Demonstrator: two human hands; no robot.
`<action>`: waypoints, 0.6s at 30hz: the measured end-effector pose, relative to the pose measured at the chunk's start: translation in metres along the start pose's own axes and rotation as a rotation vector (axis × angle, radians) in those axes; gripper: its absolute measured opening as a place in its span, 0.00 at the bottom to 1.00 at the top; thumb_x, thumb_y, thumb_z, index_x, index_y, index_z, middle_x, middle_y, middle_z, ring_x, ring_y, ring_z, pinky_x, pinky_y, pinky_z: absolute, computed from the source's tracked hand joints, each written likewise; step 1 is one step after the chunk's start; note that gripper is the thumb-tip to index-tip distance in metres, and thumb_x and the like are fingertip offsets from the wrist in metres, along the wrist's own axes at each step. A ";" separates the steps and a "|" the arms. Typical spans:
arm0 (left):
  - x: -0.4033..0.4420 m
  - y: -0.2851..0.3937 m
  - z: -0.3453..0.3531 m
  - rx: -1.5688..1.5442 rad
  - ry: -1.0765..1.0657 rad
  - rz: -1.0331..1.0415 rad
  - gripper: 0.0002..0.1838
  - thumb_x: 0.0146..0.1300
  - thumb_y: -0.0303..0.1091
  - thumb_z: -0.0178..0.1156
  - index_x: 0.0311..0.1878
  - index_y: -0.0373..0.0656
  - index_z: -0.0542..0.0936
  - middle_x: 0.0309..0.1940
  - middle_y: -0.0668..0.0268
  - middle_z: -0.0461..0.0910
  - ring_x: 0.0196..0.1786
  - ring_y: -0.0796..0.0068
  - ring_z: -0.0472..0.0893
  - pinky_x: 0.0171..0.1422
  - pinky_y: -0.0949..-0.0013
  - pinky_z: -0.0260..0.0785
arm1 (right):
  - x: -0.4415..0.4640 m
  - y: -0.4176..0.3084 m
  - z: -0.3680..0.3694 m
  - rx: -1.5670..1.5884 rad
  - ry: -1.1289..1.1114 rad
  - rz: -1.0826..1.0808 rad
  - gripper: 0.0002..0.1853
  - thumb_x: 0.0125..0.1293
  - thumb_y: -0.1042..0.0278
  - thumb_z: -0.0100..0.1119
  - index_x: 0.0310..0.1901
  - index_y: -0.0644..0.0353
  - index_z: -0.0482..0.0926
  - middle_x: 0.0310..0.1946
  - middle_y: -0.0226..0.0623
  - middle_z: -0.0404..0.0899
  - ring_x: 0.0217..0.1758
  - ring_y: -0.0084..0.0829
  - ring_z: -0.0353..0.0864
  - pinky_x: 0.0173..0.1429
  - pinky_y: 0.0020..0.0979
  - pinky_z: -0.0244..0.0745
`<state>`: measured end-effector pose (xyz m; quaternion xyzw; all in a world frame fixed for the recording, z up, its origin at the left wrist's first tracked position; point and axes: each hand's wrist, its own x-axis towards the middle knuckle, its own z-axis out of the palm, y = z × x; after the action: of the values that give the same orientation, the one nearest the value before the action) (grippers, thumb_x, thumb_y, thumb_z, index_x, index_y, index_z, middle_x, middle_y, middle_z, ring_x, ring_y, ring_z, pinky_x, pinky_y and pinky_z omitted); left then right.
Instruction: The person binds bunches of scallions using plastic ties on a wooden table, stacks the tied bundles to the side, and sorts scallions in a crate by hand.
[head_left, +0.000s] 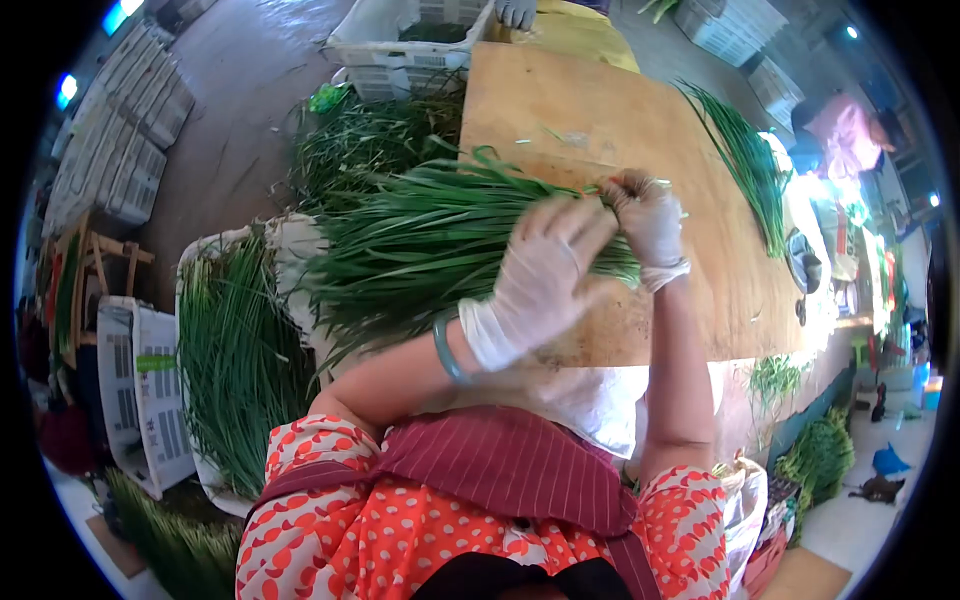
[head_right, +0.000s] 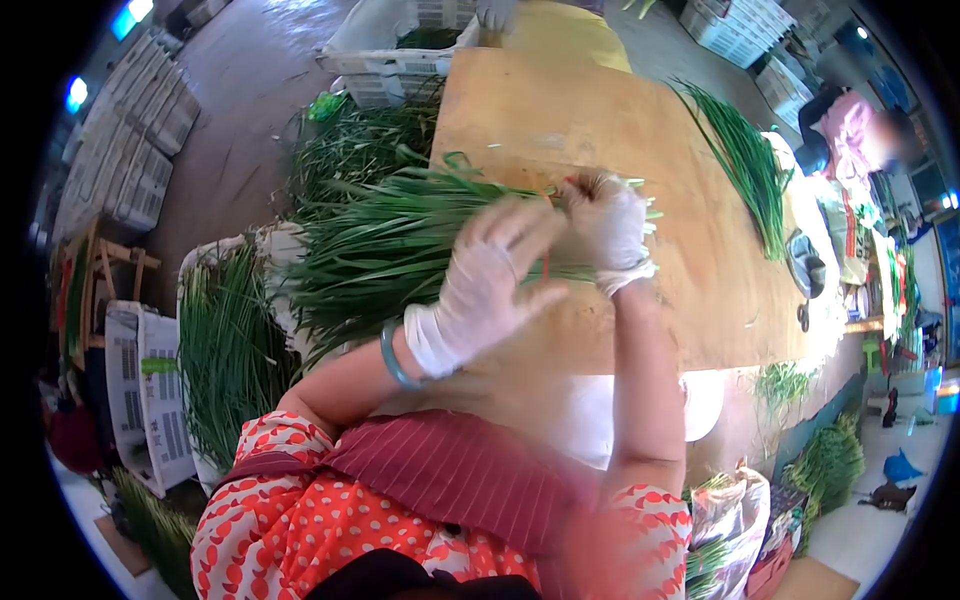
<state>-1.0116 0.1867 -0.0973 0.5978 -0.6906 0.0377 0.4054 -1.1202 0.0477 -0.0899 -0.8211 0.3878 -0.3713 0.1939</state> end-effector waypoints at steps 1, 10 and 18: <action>-0.016 0.010 0.003 -0.244 -0.109 -0.072 0.35 0.52 0.50 0.63 0.61 0.43 0.67 0.56 0.57 0.68 0.60 0.57 0.65 0.66 0.57 0.56 | 0.011 -0.006 -0.002 0.039 -0.039 0.005 0.11 0.55 0.61 0.64 0.32 0.62 0.82 0.26 0.44 0.81 0.29 0.39 0.81 0.36 0.33 0.74; -0.065 -0.008 0.074 -2.104 -0.306 -1.224 0.34 0.63 0.49 0.57 0.65 0.35 0.61 0.65 0.58 0.62 0.66 0.65 0.61 0.64 0.67 0.60 | 0.062 0.090 0.057 -0.197 -0.719 0.053 0.27 0.66 0.44 0.47 0.46 0.64 0.78 0.41 0.41 0.82 0.43 0.27 0.78 0.51 0.32 0.71; -0.071 0.012 -0.009 -2.089 -0.193 -1.174 0.23 0.70 0.42 0.47 0.63 0.37 0.65 0.59 0.63 0.69 0.59 0.71 0.69 0.66 0.65 0.59 | -0.013 0.059 -0.001 0.125 -1.353 0.301 0.43 0.58 0.24 0.38 0.49 0.62 0.78 0.43 0.48 0.80 0.49 0.36 0.78 0.55 0.35 0.69</action>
<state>-1.0208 0.2517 -0.1293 0.2042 -0.0375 -0.7755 0.5963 -1.1562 0.0211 -0.1312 -0.7966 0.2694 0.2313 0.4892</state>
